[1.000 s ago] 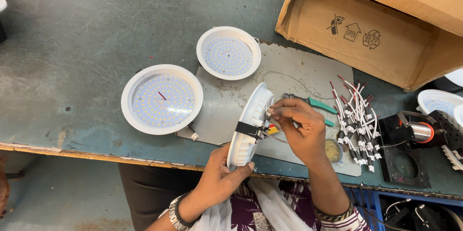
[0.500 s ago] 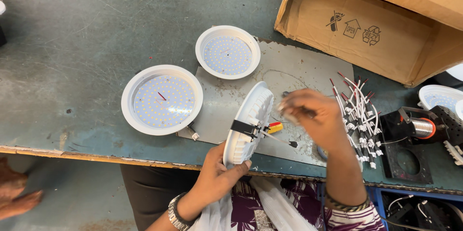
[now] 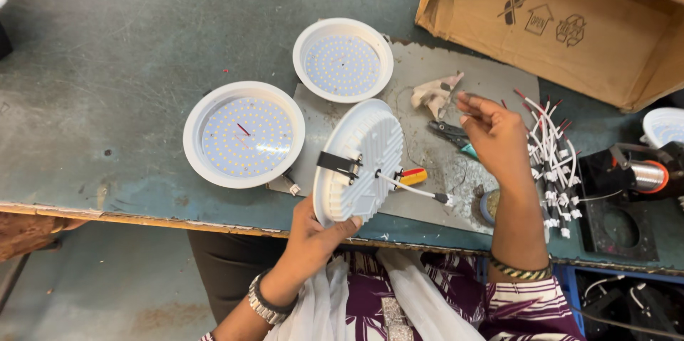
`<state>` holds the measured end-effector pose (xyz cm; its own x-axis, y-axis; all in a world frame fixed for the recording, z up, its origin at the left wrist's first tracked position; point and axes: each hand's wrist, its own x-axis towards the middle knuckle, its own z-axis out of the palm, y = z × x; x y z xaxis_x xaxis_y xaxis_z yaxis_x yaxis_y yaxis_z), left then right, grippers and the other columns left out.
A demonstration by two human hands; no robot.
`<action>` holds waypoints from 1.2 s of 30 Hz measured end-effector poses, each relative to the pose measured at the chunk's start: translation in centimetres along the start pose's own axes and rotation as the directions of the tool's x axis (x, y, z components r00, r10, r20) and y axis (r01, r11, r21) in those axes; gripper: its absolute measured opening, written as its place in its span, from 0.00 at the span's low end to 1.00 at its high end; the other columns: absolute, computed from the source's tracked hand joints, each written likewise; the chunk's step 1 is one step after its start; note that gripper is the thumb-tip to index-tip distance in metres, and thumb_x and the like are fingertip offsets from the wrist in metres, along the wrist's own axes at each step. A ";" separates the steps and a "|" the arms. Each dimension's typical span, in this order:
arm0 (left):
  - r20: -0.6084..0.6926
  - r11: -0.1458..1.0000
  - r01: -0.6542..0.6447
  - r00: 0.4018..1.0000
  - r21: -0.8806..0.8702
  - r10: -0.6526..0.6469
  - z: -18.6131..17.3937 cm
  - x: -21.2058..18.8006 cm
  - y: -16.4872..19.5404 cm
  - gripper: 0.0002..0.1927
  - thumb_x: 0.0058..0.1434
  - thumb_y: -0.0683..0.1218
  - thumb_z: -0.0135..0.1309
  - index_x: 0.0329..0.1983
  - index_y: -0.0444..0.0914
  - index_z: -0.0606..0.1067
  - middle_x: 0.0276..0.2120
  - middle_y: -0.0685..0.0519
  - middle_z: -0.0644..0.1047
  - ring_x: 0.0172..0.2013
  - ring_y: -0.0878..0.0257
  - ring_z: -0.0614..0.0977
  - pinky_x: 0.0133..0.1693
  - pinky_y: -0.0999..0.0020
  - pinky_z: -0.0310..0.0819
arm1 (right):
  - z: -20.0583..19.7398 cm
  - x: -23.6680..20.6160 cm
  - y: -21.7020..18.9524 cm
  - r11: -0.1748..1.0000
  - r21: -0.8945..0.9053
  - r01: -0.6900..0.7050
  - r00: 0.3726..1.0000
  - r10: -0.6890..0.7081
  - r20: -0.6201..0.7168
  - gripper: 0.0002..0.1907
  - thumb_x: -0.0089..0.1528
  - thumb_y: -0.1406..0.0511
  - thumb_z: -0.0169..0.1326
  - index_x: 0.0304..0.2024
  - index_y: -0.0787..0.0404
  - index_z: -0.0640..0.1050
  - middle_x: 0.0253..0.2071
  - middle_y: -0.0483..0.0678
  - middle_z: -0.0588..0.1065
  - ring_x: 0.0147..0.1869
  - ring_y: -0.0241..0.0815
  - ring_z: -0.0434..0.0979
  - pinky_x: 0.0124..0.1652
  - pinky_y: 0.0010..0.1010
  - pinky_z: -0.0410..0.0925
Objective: The person assembles LED light fixtures by soldering wires to the LED board, applying flux, and securing wires to the back of the housing with a screwdriver. They handle multiple units, stacking completed ones on the table.
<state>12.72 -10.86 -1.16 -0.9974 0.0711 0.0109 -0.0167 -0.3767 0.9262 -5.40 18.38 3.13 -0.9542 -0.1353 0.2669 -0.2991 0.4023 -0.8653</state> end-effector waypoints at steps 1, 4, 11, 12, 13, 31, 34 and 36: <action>-0.009 0.999 -0.004 1.000 -0.052 0.004 -0.1 0.0 -0.2 0.18 0.60 0.34 0.59 0.54 0.29 0.75 0.46 0.50 0.82 0.45 0.66 0.80 0.49 0.69 0.74 | 0.2 -0.9 -0.3 1.000 -0.003 -0.028 1.000 0.028 0.007 0.16 0.64 0.73 0.54 0.55 0.67 0.79 0.50 0.48 0.81 0.53 0.32 0.79 0.51 0.24 0.71; -0.030 0.982 -0.024 0.999 -0.186 0.019 -0.2 0.5 -0.7 0.19 0.59 0.33 0.59 0.54 0.29 0.75 0.47 0.49 0.81 0.47 0.65 0.80 0.50 0.69 0.74 | 0.8 -3.5 -2.0 0.995 -0.059 -0.079 0.997 0.080 0.020 0.10 0.68 0.68 0.59 0.50 0.66 0.83 0.41 0.49 0.82 0.44 0.31 0.76 0.45 0.23 0.70; 0.059 0.967 -0.007 0.998 0.255 -0.009 0.9 -0.1 1.9 0.17 0.59 0.35 0.62 0.53 0.34 0.80 0.45 0.48 0.85 0.44 0.58 0.82 0.50 0.64 0.78 | 2.3 -8.7 -5.0 0.974 -0.213 -0.076 0.932 0.145 0.331 0.14 0.60 0.62 0.62 0.47 0.61 0.82 0.38 0.47 0.84 0.40 0.35 0.84 0.40 0.28 0.74; 0.104 0.876 -0.039 0.994 0.481 -0.013 1.1 -0.4 2.8 0.17 0.60 0.37 0.63 0.53 0.36 0.82 0.44 0.47 0.86 0.43 0.55 0.82 0.49 0.63 0.80 | 2.4 -9.7 -5.0 0.959 -0.274 -0.078 0.916 0.178 0.360 0.15 0.60 0.60 0.62 0.46 0.60 0.83 0.37 0.46 0.85 0.41 0.36 0.86 0.42 0.29 0.75; 0.292 0.771 -0.359 0.928 0.527 0.233 1.4 -0.4 3.6 0.24 0.56 0.35 0.59 0.57 0.42 0.78 0.57 0.47 0.79 0.58 0.49 0.77 0.60 0.58 0.74 | 2.7 -10.7 -4.8 0.986 -0.166 0.006 0.935 0.053 0.350 0.19 0.60 0.59 0.63 0.51 0.62 0.81 0.44 0.49 0.83 0.48 0.40 0.84 0.48 0.33 0.73; 0.346 -0.044 -0.351 0.879 0.935 0.329 -1.1 -1.4 10.8 0.46 0.40 0.31 0.51 0.67 0.48 0.73 0.69 0.46 0.69 0.70 0.41 0.67 0.69 0.38 0.52 | 3.3 -13.6 -3.5 0.979 0.172 0.112 0.966 -0.148 0.211 0.24 0.68 0.67 0.55 0.66 0.66 0.72 0.67 0.55 0.72 0.74 0.46 0.69 0.71 0.37 0.61; 0.215 -0.206 -0.154 0.922 0.966 0.321 -3.8 -0.5 11.9 0.41 0.49 0.30 0.51 0.68 0.48 0.74 0.68 0.46 0.72 0.66 0.41 0.71 0.65 0.34 0.55 | 3.4 -13.5 -4.5 0.978 0.185 0.095 0.962 -0.137 0.234 0.22 0.67 0.67 0.56 0.64 0.65 0.73 0.66 0.54 0.72 0.73 0.46 0.69 0.70 0.38 0.61; 0.190 -0.308 -0.103 0.945 0.946 0.266 -5.0 0.4 11.8 0.39 0.52 0.31 0.52 0.69 0.49 0.74 0.67 0.46 0.74 0.63 0.41 0.73 0.62 0.32 0.57 | 3.5 -13.6 -4.8 0.987 0.107 0.118 0.955 -0.142 0.261 0.21 0.66 0.67 0.57 0.62 0.64 0.75 0.64 0.55 0.74 0.72 0.46 0.71 0.70 0.39 0.60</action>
<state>11.78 -19.84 7.86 -0.9338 0.1419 0.3285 0.1739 0.9822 0.0703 9.05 15.13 2.14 -0.8662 -0.4223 0.2672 -0.4064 0.2839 -0.8685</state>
